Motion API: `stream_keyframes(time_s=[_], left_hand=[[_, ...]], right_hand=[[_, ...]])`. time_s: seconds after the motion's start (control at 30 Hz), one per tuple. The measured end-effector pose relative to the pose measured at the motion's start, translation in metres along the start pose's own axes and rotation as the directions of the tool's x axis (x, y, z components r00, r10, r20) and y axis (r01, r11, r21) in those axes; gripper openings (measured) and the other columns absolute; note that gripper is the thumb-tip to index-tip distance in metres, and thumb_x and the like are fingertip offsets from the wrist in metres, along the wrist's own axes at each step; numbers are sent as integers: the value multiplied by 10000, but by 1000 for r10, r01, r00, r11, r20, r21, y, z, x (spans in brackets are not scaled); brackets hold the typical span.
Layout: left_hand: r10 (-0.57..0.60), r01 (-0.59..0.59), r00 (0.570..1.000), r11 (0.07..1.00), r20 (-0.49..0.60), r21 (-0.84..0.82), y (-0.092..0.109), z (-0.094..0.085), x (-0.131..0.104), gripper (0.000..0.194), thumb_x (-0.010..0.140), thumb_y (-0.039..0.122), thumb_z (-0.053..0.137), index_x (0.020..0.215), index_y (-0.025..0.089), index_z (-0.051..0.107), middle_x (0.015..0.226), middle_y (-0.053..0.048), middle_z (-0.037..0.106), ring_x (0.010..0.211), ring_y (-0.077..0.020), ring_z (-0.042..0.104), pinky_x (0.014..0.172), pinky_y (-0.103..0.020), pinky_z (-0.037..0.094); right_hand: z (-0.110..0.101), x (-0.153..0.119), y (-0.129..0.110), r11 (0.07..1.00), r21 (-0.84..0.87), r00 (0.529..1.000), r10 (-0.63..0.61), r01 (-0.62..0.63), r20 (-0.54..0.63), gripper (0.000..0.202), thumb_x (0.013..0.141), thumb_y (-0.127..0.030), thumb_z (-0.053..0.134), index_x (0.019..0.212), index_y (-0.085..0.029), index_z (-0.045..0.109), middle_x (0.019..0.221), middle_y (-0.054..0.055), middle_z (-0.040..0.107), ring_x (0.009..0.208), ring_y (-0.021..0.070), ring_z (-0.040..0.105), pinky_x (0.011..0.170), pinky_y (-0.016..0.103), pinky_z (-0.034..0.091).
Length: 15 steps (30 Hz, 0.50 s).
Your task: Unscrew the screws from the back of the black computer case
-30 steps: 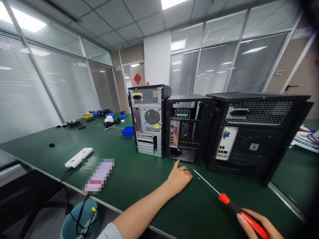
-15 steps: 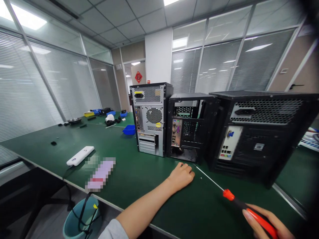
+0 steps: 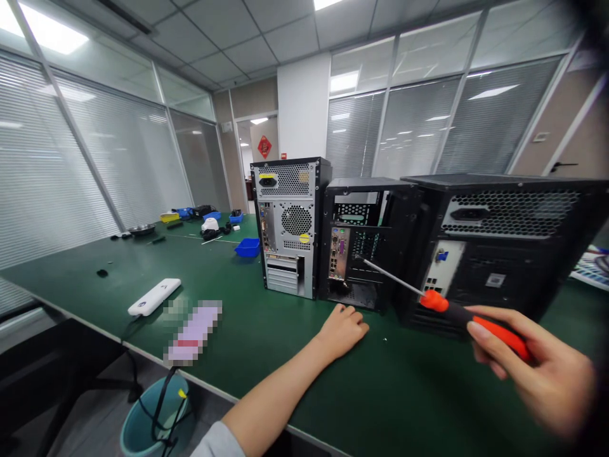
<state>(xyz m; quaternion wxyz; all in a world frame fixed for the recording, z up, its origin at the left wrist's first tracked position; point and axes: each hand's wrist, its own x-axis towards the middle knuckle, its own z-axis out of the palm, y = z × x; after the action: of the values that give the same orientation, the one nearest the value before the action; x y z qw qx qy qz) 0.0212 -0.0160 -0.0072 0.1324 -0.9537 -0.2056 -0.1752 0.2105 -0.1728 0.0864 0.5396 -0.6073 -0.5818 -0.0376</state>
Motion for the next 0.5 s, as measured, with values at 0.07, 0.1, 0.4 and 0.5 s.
stream_keyframes(time_s=[0.07, 0.1, 0.4, 0.5], left_hand=[[-99, 94, 995, 980, -16, -173, -5, -6, -1, 157, 883, 268, 496, 876, 184, 629, 857, -48, 643, 892, -181, 549, 773, -307, 400], [-163, 147, 986, 947, -35, -285, -8, -9, -2, 157, 879, 277, 504, 885, 189, 634, 864, -43, 652, 882, -171, 559, 779, -292, 412], [-685, 253, 729, 296, -20, -921, -41, -38, -13, 140, 772, 306, 601, 777, 173, 644, 761, -14, 674, 722, -137, 603, 686, -248, 462], [-743, 131, 669, 67, 38, -989, -48, -41, -13, 249, 711, 395, 659, 774, 157, 624, 736, -24, 655, 726, -138, 603, 665, -249, 464]], right_hand=[[2, 13, -13, 999, 34, 997, 36, -39, 68, 333, 802, -497, 572, 934, -198, 637, 471, -9, 530, 336, 111, 455, 325, 208, 363], [4, 19, -18, 999, 49, 998, 11, -14, 58, 344, 789, -505, 579, 915, -191, 638, 476, -9, 528, 354, 113, 469, 328, 201, 362], [47, 32, -14, 967, -40, 968, -250, 251, 34, 264, 849, -428, 537, 936, -191, 616, 776, 20, 643, 601, 142, 596, 557, 252, 480], [58, 25, -4, 929, -113, 935, -354, 352, -5, 202, 872, -353, 531, 977, -192, 594, 841, 33, 648, 658, 153, 618, 586, 260, 491]])
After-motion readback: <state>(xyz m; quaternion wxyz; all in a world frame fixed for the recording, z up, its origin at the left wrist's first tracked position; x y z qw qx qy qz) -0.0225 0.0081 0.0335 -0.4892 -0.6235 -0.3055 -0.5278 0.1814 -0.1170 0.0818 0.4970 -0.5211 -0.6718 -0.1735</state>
